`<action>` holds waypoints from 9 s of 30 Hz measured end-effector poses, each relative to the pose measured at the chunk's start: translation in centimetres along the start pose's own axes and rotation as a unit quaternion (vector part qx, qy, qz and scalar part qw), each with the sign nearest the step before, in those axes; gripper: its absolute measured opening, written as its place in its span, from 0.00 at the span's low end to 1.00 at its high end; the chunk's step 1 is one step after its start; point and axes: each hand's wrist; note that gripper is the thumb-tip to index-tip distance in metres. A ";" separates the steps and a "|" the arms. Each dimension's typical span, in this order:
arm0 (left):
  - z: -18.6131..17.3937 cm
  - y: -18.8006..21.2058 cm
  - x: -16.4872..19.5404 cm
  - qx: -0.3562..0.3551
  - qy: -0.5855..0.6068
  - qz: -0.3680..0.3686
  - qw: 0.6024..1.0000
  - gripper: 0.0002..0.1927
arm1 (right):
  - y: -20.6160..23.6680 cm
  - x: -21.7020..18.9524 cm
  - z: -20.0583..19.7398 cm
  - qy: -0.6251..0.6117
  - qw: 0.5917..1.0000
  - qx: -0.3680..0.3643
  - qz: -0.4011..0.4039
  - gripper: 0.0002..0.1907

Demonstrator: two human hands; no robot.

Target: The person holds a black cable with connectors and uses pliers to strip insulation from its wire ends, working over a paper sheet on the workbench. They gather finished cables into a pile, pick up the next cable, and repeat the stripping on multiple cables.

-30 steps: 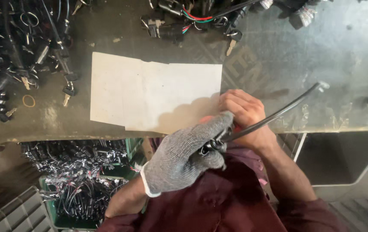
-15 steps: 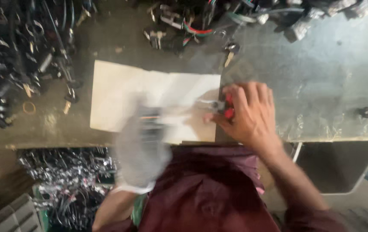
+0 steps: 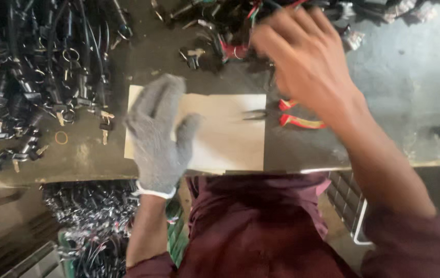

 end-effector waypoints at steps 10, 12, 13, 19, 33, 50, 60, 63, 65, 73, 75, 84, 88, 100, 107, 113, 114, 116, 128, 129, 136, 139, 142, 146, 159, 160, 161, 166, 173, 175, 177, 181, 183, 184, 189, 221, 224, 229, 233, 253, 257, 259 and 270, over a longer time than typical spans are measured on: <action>4.2 3.8 5.7 -0.318 0.679 -0.052 0.660 0.11 | 5.6 -9.0 -2.0 -0.451 0.836 0.270 0.157 0.17; 5.3 4.9 6.1 -0.282 0.651 -0.054 0.703 0.09 | 7.5 -9.8 -0.5 -0.613 0.729 0.183 0.244 0.19; 5.8 5.1 5.9 -0.301 0.623 -0.031 0.721 0.09 | 8.1 -9.8 0.0 -0.686 0.673 0.111 0.255 0.21; 6.6 5.8 4.6 -0.199 0.713 -0.201 0.642 0.19 | 7.0 -13.1 -1.9 -0.933 0.204 0.236 0.177 0.14; 1.0 4.6 5.6 -0.092 0.682 -0.112 0.717 0.13 | 9.4 -13.9 -1.0 -0.262 0.964 0.019 0.043 0.11; 4.1 6.8 11.4 -0.261 0.467 0.133 0.835 0.13 | 5.0 -9.1 -9.9 -0.680 0.690 0.212 -0.131 0.16; 3.6 4.0 5.7 -0.290 0.747 -0.033 0.597 0.09 | 8.2 -6.5 -3.3 -0.605 0.740 0.294 0.030 0.19; 4.1 4.5 4.0 -0.177 0.823 -0.079 0.534 0.09 | 7.8 -6.5 1.7 -0.403 0.886 0.138 0.180 0.19; 4.2 4.6 3.3 -0.177 0.726 -0.231 0.623 0.15 | 9.5 -7.9 4.6 -0.362 0.918 0.006 0.162 0.20; 6.1 7.0 5.6 0.001 0.604 -0.129 0.787 0.10 | 13.8 -9.8 7.3 -0.688 0.711 -0.003 0.149 0.24; 6.1 7.5 5.6 -0.036 0.557 -0.194 0.807 0.12 | 12.7 -9.3 6.5 -0.605 0.785 0.012 0.133 0.22; 3.0 4.5 4.5 -0.097 0.255 -0.035 0.961 0.24 | 10.9 -9.2 4.1 -0.452 0.891 0.040 0.030 0.26; 2.5 3.8 4.5 -0.133 0.287 -0.028 0.948 0.25 | 11.7 -9.6 4.0 -0.438 0.896 0.025 0.068 0.25; 2.8 3.6 4.6 -0.087 0.294 -0.058 0.950 0.24 | 11.2 -10.5 4.6 -0.453 0.885 0.051 0.093 0.19; 2.9 4.4 3.5 -0.103 0.267 0.032 0.958 0.20 | 11.6 -11.0 4.8 -0.553 0.816 0.019 0.170 0.19; 5.0 5.2 5.3 -0.064 0.208 -0.086 0.972 0.33 | 11.8 -10.3 5.6 -0.672 0.700 -0.038 0.239 0.11; 5.3 5.1 5.1 -0.076 0.217 -0.033 0.973 0.26 | 11.9 -10.3 5.7 -0.668 0.707 -0.043 0.227 0.10; 5.4 4.7 4.3 -0.093 0.232 0.067 0.966 0.13 | 12.2 -10.5 5.7 -0.685 0.689 -0.041 0.234 0.11; 4.4 4.2 2.7 -0.144 0.393 0.069 0.905 0.17 | 13.3 -10.7 8.4 -0.705 0.633 -0.159 0.280 0.14; 4.3 4.0 2.4 -0.166 0.414 0.097 0.890 0.16 | 13.8 -10.8 8.6 -0.723 0.581 -0.195 0.320 0.15; 4.8 5.6 3.8 -0.125 0.530 -0.012 0.839 0.07 | 14.3 -11.0 10.7 -0.899 0.372 -0.192 0.130 0.35; 5.6 6.0 4.2 -0.092 0.579 -0.052 0.809 0.05 | 14.0 -11.7 11.2 -0.875 0.461 -0.094 0.112 0.34; 6.5 5.6 4.2 -0.098 0.583 -0.147 0.793 0.08 | 13.6 -12.9 11.1 -0.789 0.575 0.004 0.216 0.31; 7.0 5.2 4.1 -0.116 0.578 -0.113 0.800 0.22 | 11.5 -12.7 9.1 -0.662 0.713 0.073 0.220 0.30; 6.4 5.5 3.4 -0.056 0.549 -0.001 0.834 0.11 | 11.4 -3.9 4.3 -0.049 0.983 -0.010 0.175 0.33; 6.2 5.5 3.7 -0.068 0.549 0.006 0.833 0.09 | 11.7 -4.0 4.4 -0.083 0.979 -0.008 0.189 0.32; 5.9 5.4 3.9 -0.089 0.566 -0.009 0.820 0.09 | 11.8 -4.1 4.4 -0.114 0.973 0.001 0.203 0.31; 4.1 5.8 5.6 -0.176 0.684 -0.123 0.697 0.19 | 11.4 -5.4 2.5 -0.674 0.711 0.025 0.198 0.06; 3.2 6.0 7.4 -0.159 0.674 -0.137 0.708 0.26 | 9.3 -7.5 2.3 -0.267 0.958 0.088 0.057 0.15; 2.9 5.9 7.5 -0.161 0.672 -0.136 0.710 0.28 | 9.3 -7.7 2.4 -0.242 0.966 0.069 0.058 0.15; 2.6 5.9 7.6 -0.162 0.672 -0.133 0.710 0.30 | 9.3 -7.6 2.5 -0.201 0.976 0.049 0.071 0.18; 1.9 5.7 7.3 -0.178 0.668 -0.123 0.712 0.34 | 8.8 -7.2 3.0 -0.141 0.986 0.029 0.080 0.22; 1.7 5.6 7.0 -0.210 0.661 -0.113 0.711 0.36 | 8.5 -6.9 3.1 -0.176 0.981 0.033 0.070 0.21; 1.7 5.6 6.8 -0.224 0.659 -0.114 0.709 0.37 | 8.4 -6.8 3.1 -0.216 0.974 0.030 0.063 0.21; 2.7 6.1 5.8 -0.199 0.460 -0.033 0.865 0.38 | 9.1 -7.1 2.5 -0.212 0.973 0.035 0.082 0.24; 4.8 7.3 7.1 -0.050 0.023 0.038 0.998 0.37 | 10.5 -10.6 2.1 -0.213 0.954 -0.029 0.209 0.15; 3.4 7.0 6.8 -0.144 0.343 -0.024 0.928 0.35 | 10.1 -10.0 2.7 -0.134 0.964 -0.008 0.230 0.16; 2.0 6.2 5.8 -0.305 0.583 -0.044 0.752 0.33 | 9.6 -8.0 4.4 -0.230 0.969 0.091 0.023 0.22; 1.7 5.9 5.6 -0.333 0.589 -0.035 0.735 0.34 | 9.1 -7.4 4.6 -0.303 0.951 -0.013 0.055 0.25; 2.3 5.8 4.9 -0.257 0.435 -0.107 0.856 0.23 | 9.4 -8.5 3.5 -0.242 0.963 0.010 0.117 0.15; 2.4 5.9 4.2 -0.293 0.470 -0.090 0.828 0.24 | 8.9 -8.4 3.8 -0.242 0.966 0.069 0.060 0.18; 2.6 6.2 3.8 -0.295 0.468 -0.037 0.832 0.23 | 8.6 -8.5 3.7 -0.259 0.962 0.074 0.048 0.18; 3.0 7.3 4.5 -0.305 0.418 -0.024 0.855 0.17 | 7.3 -6.6 1.8 -0.233 0.971 0.026 -0.037 0.24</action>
Point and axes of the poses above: each hand's wrist, its own y-axis away from the middle knuckle, its own z-axis out of the palm, x = y × z, and after that the axes turned 5 degrees about -x, right-handed
